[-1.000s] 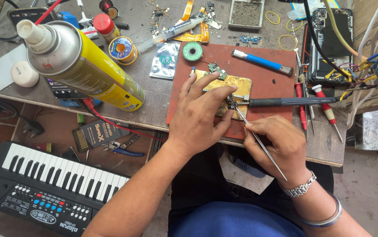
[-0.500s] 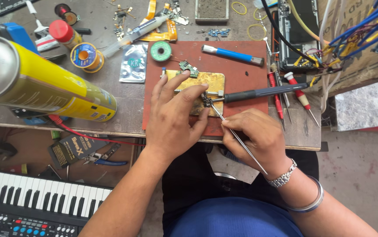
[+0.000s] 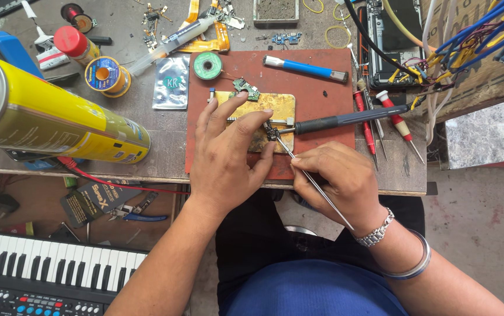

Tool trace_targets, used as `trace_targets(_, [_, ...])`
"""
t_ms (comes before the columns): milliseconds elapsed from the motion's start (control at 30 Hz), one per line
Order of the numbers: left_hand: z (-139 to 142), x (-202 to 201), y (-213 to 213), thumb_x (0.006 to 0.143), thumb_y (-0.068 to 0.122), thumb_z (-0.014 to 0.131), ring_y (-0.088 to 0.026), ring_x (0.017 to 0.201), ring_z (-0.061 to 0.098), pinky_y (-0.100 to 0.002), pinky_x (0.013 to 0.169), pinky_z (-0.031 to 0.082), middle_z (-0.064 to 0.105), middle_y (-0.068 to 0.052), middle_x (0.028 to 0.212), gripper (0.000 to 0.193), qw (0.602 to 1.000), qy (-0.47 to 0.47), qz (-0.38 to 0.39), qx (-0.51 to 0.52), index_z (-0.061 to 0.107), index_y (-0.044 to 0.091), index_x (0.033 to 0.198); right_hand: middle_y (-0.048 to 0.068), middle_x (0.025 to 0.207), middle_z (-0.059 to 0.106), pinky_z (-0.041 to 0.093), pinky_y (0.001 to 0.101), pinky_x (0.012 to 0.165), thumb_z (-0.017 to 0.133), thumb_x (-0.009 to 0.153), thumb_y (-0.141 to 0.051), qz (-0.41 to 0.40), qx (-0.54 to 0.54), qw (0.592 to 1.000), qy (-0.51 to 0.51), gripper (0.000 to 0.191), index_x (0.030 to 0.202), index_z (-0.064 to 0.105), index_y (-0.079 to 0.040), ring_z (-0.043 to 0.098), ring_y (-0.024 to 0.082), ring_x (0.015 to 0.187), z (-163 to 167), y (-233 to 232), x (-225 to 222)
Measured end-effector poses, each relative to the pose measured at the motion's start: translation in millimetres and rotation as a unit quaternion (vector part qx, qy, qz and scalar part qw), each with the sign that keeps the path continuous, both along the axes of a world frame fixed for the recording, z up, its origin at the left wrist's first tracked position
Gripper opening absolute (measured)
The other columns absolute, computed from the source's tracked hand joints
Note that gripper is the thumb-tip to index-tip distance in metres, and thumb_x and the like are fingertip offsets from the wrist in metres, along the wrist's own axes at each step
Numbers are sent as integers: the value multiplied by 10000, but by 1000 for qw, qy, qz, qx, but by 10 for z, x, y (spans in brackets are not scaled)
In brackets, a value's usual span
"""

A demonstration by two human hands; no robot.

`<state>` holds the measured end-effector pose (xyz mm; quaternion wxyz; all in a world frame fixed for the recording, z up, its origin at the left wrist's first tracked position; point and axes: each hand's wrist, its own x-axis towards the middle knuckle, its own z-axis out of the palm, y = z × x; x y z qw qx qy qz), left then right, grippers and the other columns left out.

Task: The person solders a small circuit board held in a clamp on the workbench, using a soldering iron in one hand and tweezers in the other to position and work on components. They briefly reach aside toward a phone and a spray can before returning to solder the board.

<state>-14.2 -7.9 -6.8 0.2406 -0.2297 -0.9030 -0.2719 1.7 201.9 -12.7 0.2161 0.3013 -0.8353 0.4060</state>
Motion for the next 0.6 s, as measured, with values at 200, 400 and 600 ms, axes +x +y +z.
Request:
trace_targets(200, [-5,2,2,898,174,808,-265,1417,494,-560,1258,302,651,-35,1253,529,1000,0,2,-3,551,158,1360,111,901,727,576,368,755,817,794,4,-1,1,1000,-2,211,963,700,-40,730,280,849,0,1,2])
trace_targets(400, [-9,0,8,900,179,808,-258,1418,492,-561,1260,302,653,-34,1260,520,1000,-4,4,-3,560,159,1356,108,904,729,580,366,765,811,793,6,-8,4,1000,-1,203,955,696,-39,731,277,854,-10,1,-2])
trace_targets(600, [-9,7,12,894,182,812,-257,1415,490,-561,1258,301,644,-46,1269,524,1000,-5,6,-5,564,160,1354,105,904,733,577,361,755,814,791,-1,-15,7,1000,-1,200,950,700,-45,731,270,851,-16,7,6])
